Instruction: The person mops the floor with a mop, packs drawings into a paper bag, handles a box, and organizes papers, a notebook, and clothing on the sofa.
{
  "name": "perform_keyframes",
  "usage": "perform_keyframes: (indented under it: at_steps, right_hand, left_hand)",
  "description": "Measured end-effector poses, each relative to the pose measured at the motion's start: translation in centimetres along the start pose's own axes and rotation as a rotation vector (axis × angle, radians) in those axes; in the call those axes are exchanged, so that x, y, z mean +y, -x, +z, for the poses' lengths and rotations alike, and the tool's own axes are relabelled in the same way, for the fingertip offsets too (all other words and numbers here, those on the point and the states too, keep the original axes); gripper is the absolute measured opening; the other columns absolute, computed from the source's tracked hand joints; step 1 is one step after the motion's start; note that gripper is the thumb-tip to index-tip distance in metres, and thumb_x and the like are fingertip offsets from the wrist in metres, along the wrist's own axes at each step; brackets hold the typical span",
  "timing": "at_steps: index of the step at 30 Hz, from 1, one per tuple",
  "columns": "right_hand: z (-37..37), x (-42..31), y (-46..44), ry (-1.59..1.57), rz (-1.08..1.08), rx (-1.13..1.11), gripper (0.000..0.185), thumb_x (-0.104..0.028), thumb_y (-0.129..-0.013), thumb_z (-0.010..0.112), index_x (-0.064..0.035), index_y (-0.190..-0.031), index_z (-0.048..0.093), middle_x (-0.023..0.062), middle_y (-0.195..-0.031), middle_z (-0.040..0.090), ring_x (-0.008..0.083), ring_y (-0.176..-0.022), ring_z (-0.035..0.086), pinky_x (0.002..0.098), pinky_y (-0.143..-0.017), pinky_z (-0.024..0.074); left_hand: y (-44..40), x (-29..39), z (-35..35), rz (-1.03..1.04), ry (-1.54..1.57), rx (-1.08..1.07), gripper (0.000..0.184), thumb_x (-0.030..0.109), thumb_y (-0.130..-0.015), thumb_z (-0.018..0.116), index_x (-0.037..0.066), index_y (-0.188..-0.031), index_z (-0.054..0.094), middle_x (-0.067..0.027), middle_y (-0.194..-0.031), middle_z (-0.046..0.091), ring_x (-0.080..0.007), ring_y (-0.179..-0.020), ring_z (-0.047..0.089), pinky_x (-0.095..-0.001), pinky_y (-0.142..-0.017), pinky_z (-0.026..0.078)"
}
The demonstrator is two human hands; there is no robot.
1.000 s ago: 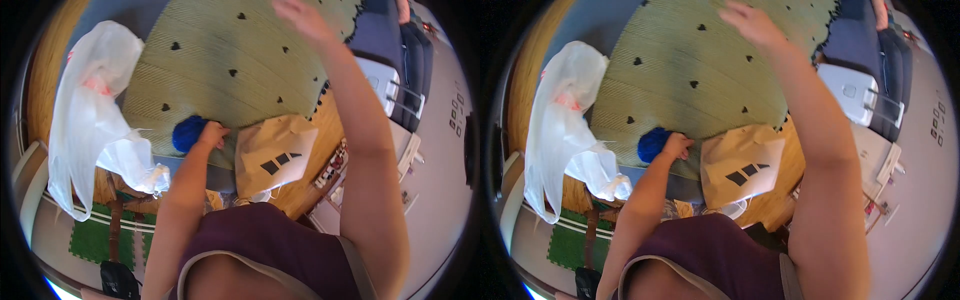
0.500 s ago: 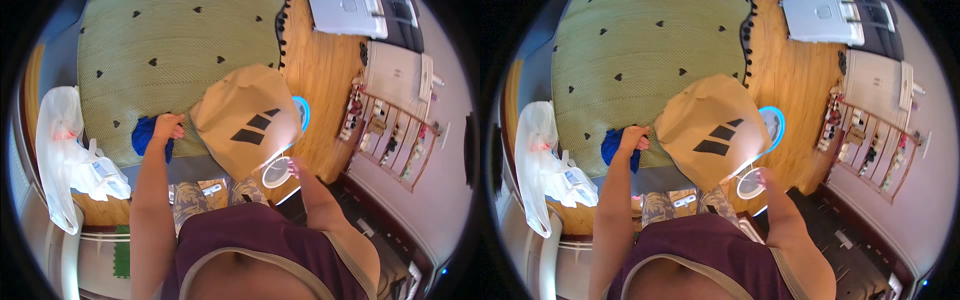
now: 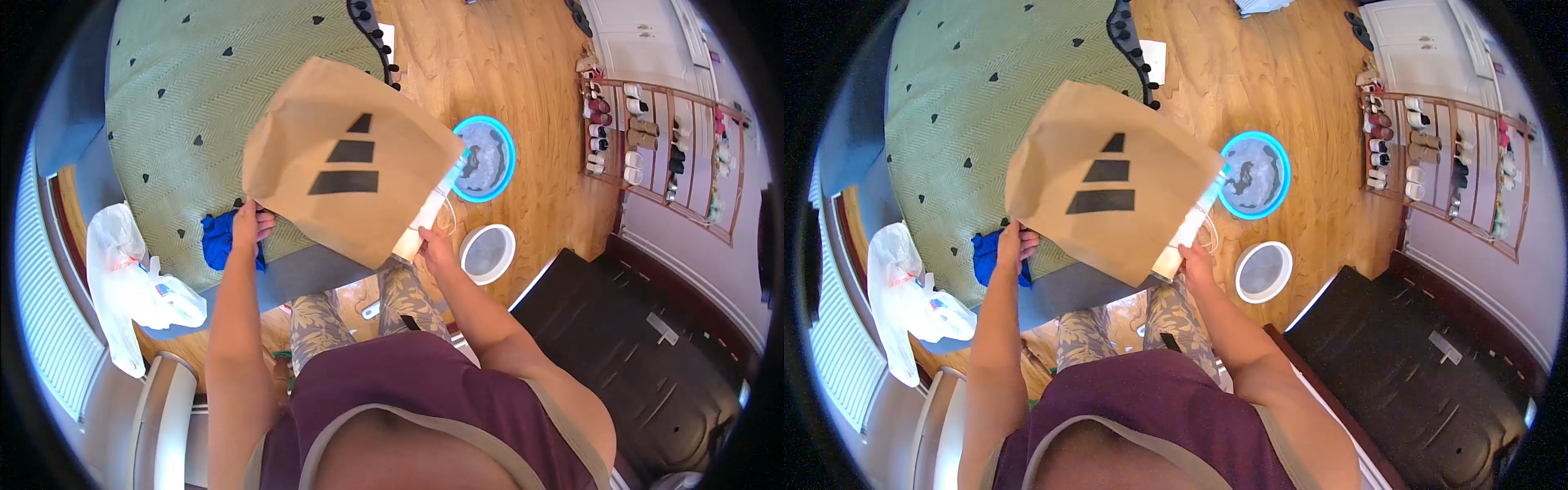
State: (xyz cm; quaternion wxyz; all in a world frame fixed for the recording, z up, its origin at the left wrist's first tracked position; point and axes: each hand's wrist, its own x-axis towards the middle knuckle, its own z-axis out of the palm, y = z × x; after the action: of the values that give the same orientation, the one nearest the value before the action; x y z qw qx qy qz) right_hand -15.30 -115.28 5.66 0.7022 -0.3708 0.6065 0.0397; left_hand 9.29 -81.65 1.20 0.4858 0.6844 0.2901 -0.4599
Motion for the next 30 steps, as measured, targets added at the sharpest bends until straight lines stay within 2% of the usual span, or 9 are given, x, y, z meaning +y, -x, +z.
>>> perform_keyframes:
  at_steps: [4, 6, 12, 16, 20, 23, 25, 27, 30]
  right_hand:
    - [4.4, -5.1, 4.2, 0.097, -0.261, -0.144, 0.007, -0.007, -0.089, 0.055, -0.0023, -0.088, 0.059, 0.0028, -0.079, 0.062, 0.011, -0.072, 0.059, 0.0265, -0.062, 0.0487]
    - [6.2, -6.9, 5.7, 0.137, -0.353, -0.178, 0.009, -0.012, -0.089, 0.057, -0.004, -0.085, 0.06, 0.0002, -0.076, 0.06, 0.008, -0.066, 0.055, 0.0238, -0.059, 0.0431]
    - [11.4, -13.2, 12.8, 0.819, -0.957, -0.214, 0.016, -0.012, -0.088, 0.058, 0.0022, -0.094, 0.054, 0.0113, -0.073, 0.06, 0.018, -0.064, 0.058, 0.0303, -0.057, 0.0443]
    - [13.8, -17.8, 19.1, 1.144, -1.123, -0.152, 0.05, -0.01, -0.086, 0.057, 0.0036, -0.13, 0.038, 0.0177, -0.077, 0.06, 0.0312, -0.066, 0.059, 0.0359, -0.059, 0.0467]
    - [11.4, -20.1, 24.9, 0.835, -1.494, -0.335, 0.055, -0.011, -0.081, 0.063, 0.0053, -0.129, 0.041, 0.0168, -0.083, 0.061, 0.0304, -0.065, 0.06, 0.041, -0.057, 0.0467]
    - [7.5, -17.6, 24.8, 0.845, -1.222, -0.282, 0.052, -0.019, -0.081, 0.067, 0.0052, -0.124, 0.048, 0.0131, -0.085, 0.061, 0.0214, -0.069, 0.06, 0.0354, -0.061, 0.0492]
    - [6.3, -16.6, 26.4, 0.859, -0.747, -0.322, 0.074, -0.036, -0.076, 0.072, 0.0052, -0.13, 0.043, 0.023, -0.12, 0.053, 0.0301, -0.1, 0.059, 0.0372, -0.084, 0.0489]
    - [5.9, -14.4, 25.9, 0.734, -0.811, -0.427, 0.083, -0.037, -0.074, 0.072, 0.0059, -0.134, 0.035, 0.0266, -0.133, 0.041, 0.0362, -0.123, 0.042, 0.0382, -0.103, 0.035]
    - [5.8, -14.8, 27.2, 0.56, -0.681, -0.424, 0.057, -0.032, -0.077, 0.071, 0.0051, -0.115, 0.051, 0.0204, -0.111, 0.058, 0.0286, -0.101, 0.058, 0.0379, -0.085, 0.0462]
  left_hand:
    - [7.9, 0.8, 4.8, -0.021, 0.452, -0.205, 0.074, 0.07, -0.086, 0.033, 0.016, -0.138, 0.035, -0.0141, -0.131, 0.049, -0.026, -0.121, 0.047, -0.0528, -0.088, 0.043]
    - [11.0, 1.4, 7.3, 0.029, 0.567, -0.366, 0.08, 0.073, -0.084, 0.033, 0.015, -0.139, 0.032, -0.0129, -0.138, 0.042, -0.0275, -0.125, 0.044, -0.0544, -0.092, 0.041]
    - [14.9, 3.2, 12.2, 0.025, 0.804, -0.537, 0.054, 0.044, -0.093, 0.05, 0.011, -0.134, 0.039, -0.0105, -0.132, 0.05, -0.0269, -0.119, 0.05, -0.0507, -0.092, 0.044]
    - [16.8, 6.7, 12.6, 0.004, 0.971, -0.449, 0.039, 0.022, -0.092, 0.056, 0.011, -0.128, 0.046, -0.0079, -0.125, 0.055, -0.0236, -0.114, 0.055, -0.0467, -0.093, 0.045]
    - [20.0, 10.1, 11.0, 0.012, 1.024, -0.337, 0.033, 0.015, -0.09, 0.057, 0.011, -0.122, 0.05, -0.0059, -0.118, 0.059, -0.0213, -0.106, 0.058, -0.042, -0.089, 0.048]
    - [21.7, 10.8, 11.2, -0.067, 1.088, -0.486, 0.026, 0.016, -0.092, 0.055, 0.01, -0.117, 0.053, -0.0048, -0.111, 0.061, -0.0205, -0.098, 0.06, -0.0361, -0.077, 0.052]
    - [21.4, 9.9, 12.1, -0.051, 1.003, -0.817, 0.028, 0.02, -0.093, 0.054, 0.008, -0.119, 0.052, -0.0076, -0.113, 0.061, -0.0222, -0.102, 0.059, -0.0381, -0.081, 0.052]
    - [25.9, 11.2, 15.1, -0.031, 0.867, -0.807, 0.031, 0.021, -0.093, 0.054, 0.007, -0.121, 0.051, -0.0082, -0.114, 0.06, -0.0228, -0.104, 0.058, -0.0386, -0.085, 0.05]
    - [30.2, 10.6, 20.9, 0.081, 0.618, -0.726, 0.038, 0.025, -0.093, 0.054, 0.005, -0.125, 0.048, -0.0096, -0.117, 0.058, -0.0236, -0.108, 0.056, -0.0396, -0.094, 0.046]
